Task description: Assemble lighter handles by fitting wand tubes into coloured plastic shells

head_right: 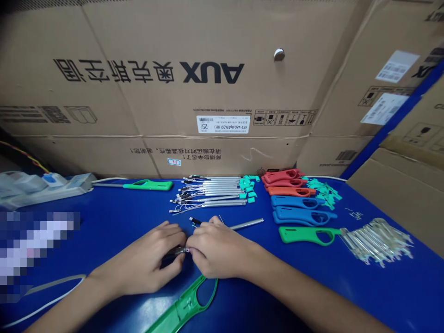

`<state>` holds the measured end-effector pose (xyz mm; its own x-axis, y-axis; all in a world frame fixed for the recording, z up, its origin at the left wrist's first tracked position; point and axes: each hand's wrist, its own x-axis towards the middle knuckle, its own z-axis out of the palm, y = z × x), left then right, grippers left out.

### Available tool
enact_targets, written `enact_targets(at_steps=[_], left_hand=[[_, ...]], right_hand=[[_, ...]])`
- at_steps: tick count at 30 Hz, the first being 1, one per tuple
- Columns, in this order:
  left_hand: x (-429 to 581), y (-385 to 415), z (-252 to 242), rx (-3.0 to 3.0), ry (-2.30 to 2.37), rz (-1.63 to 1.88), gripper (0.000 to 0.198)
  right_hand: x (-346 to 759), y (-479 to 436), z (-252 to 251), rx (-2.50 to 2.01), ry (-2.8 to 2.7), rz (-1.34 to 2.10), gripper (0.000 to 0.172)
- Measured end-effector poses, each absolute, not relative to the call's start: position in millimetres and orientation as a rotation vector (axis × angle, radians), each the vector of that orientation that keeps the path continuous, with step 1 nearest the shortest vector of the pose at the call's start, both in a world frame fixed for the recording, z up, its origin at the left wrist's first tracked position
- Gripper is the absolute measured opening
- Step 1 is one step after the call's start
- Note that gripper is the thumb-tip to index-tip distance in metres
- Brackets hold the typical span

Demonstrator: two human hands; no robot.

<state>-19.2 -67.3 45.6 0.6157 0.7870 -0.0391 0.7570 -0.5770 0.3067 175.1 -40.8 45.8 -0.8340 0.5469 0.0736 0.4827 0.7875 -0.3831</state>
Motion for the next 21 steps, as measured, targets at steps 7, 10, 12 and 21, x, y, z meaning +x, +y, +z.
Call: enact_targets(at_steps=[7, 10, 12, 21], left_hand=[[-15, -66, 43, 2.633, 1.237, 0.137, 0.027], [-13, -67, 45, 2.669, 1.255, 0.074, 0.028], [-13, -67, 45, 2.696, 1.26, 0.026, 0.029], [-21, -62, 45, 2.715, 1.346, 0.057, 0.032]], right_hand=[[176, -38, 34, -0.784, -2.704, 0.389, 0.017], [173, -39, 26, -0.752, -2.637, 0.32, 0.018], [170, -41, 21, -0.754, -2.606, 0.305, 0.018], [168, -38, 18, -0.836, -2.544, 0.323, 0.019]])
